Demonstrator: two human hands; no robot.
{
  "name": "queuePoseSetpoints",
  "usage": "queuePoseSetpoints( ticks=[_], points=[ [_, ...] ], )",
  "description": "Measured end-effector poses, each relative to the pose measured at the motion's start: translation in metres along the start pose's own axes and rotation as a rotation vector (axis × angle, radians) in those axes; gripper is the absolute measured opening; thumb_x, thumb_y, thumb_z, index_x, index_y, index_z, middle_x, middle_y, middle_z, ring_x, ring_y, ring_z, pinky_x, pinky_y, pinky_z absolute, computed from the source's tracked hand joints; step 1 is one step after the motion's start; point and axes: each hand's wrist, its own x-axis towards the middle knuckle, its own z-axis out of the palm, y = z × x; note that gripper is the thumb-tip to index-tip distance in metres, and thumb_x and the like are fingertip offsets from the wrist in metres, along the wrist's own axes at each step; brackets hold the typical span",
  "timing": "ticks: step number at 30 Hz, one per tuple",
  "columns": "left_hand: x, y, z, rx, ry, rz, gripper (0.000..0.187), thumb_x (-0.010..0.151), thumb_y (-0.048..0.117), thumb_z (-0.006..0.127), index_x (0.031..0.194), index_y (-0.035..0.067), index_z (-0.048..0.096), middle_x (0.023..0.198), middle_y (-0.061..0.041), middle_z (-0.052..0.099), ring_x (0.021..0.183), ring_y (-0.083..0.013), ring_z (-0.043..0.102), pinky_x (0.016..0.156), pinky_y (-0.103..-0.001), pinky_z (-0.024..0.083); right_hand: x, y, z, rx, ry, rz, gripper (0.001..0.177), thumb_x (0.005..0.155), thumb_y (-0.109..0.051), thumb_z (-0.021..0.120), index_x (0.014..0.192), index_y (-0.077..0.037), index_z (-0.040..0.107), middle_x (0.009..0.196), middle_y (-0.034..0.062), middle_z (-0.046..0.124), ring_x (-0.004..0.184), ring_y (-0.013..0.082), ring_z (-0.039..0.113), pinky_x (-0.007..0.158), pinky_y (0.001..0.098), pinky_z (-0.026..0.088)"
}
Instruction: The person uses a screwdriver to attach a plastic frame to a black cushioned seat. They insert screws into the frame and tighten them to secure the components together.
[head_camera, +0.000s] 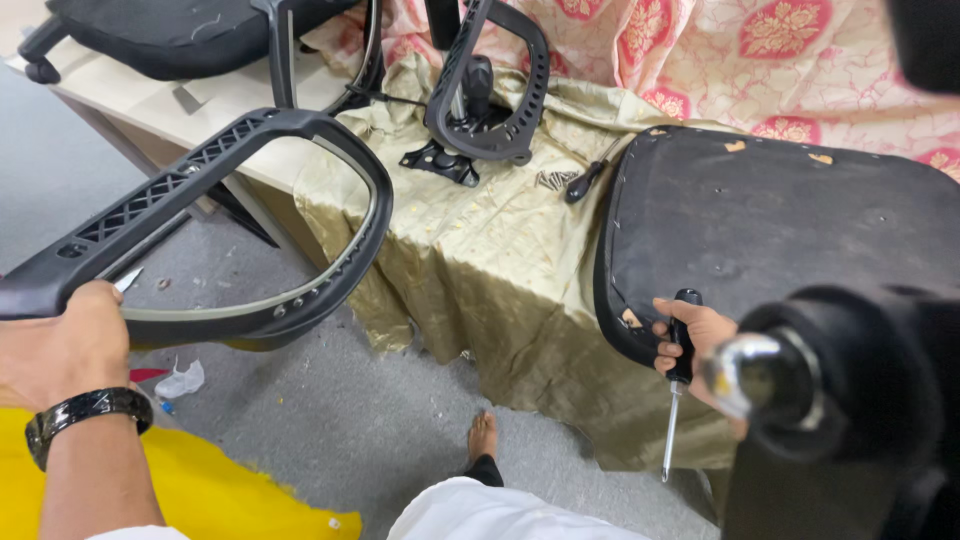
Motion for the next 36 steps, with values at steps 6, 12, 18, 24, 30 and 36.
queuePoseSetpoints(
  ticks=[6, 12, 18, 24, 30, 36],
  points=[
    [-0.038, -0.002, -0.061, -0.206, -0.163, -0.009, 0.023, 0.082, 0.005, 0.078, 0.098, -0.006, 0.065, 0.086, -0.015, 0.07, 0.065, -0.0219, 0.071, 0.05, -0.034, 0.057, -0.031, 0.029, -0.017, -0.053, 0.018, 0.051, 0.024, 0.09, -0.017, 0.07, 0.094, -0.011, 0.047, 0.07, 0.0017, 0.052, 0.048, 0.0094, 0.038, 0.045, 0.0269, 0.033],
    [-0.045, 0.022, -0.069, -0.492, -0.375, -0.02, 0.025, 0.085, -0.006, 0.071, 0.105, -0.007, 0.057, 0.093, -0.016, 0.066, 0.072, -0.0264, 0.072, 0.055, -0.039, 0.063, -0.034, 0.032, -0.021, -0.033, 0.022, 0.05, 0.025, 0.091, -0.018, 0.071, 0.091, -0.009, 0.047, 0.072, 0.0029, 0.053, 0.049, 0.0099, 0.038, 0.044, 0.0275, 0.033],
    [-0.065, 0.067, -0.039, -0.534, -0.685, 0.045, 0.032, 0.073, -0.003, 0.07, 0.103, -0.001, 0.061, 0.091, -0.008, 0.064, 0.072, -0.0202, 0.069, 0.057, -0.038, 0.065, -0.053, 0.038, -0.029, 0.033, 0.067, 0.009, 0.019, 0.089, -0.016, 0.07, 0.09, -0.01, 0.052, 0.075, 0.0024, 0.054, 0.05, 0.0081, 0.036, 0.045, 0.0266, 0.032],
    [-0.124, 0.12, 0.005, -0.481, -0.923, 0.144, 0.035, 0.066, 0.0, 0.075, 0.099, -0.002, 0.064, 0.086, -0.009, 0.065, 0.07, -0.0197, 0.068, 0.057, -0.035, 0.059, -0.063, 0.063, -0.088, 0.174, 0.271, -0.102, 0.009, 0.09, -0.012, 0.063, 0.087, -0.009, 0.055, 0.075, 0.0027, 0.059, 0.05, 0.0081, 0.038, 0.045, 0.0266, 0.035],
    [-0.19, 0.16, 0.031, -0.34, -1.014, 0.43, 0.04, 0.058, 0.009, 0.083, 0.094, 0.001, 0.067, 0.086, -0.01, 0.072, 0.078, -0.022, 0.069, 0.074, -0.035, 0.055, -0.058, 0.096, -0.182, 0.237, 0.407, 0.066, 0.015, 0.093, -0.019, 0.059, 0.083, -0.01, 0.054, 0.071, 0.0024, 0.062, 0.047, 0.0113, 0.034, 0.044, 0.0292, 0.032],
    [-0.239, 0.181, 0.049, -0.331, -1.107, 0.539, 0.048, 0.055, 0.014, 0.085, 0.097, 0.002, 0.066, 0.085, -0.014, 0.075, 0.08, -0.0268, 0.072, 0.078, -0.037, 0.055, -0.069, 0.121, -0.228, 0.212, 0.455, 0.165, 0.017, 0.096, -0.02, 0.055, 0.082, -0.01, 0.053, 0.07, -0.0002, 0.057, 0.047, 0.0121, 0.034, 0.043, 0.03, 0.033]
  ],
)
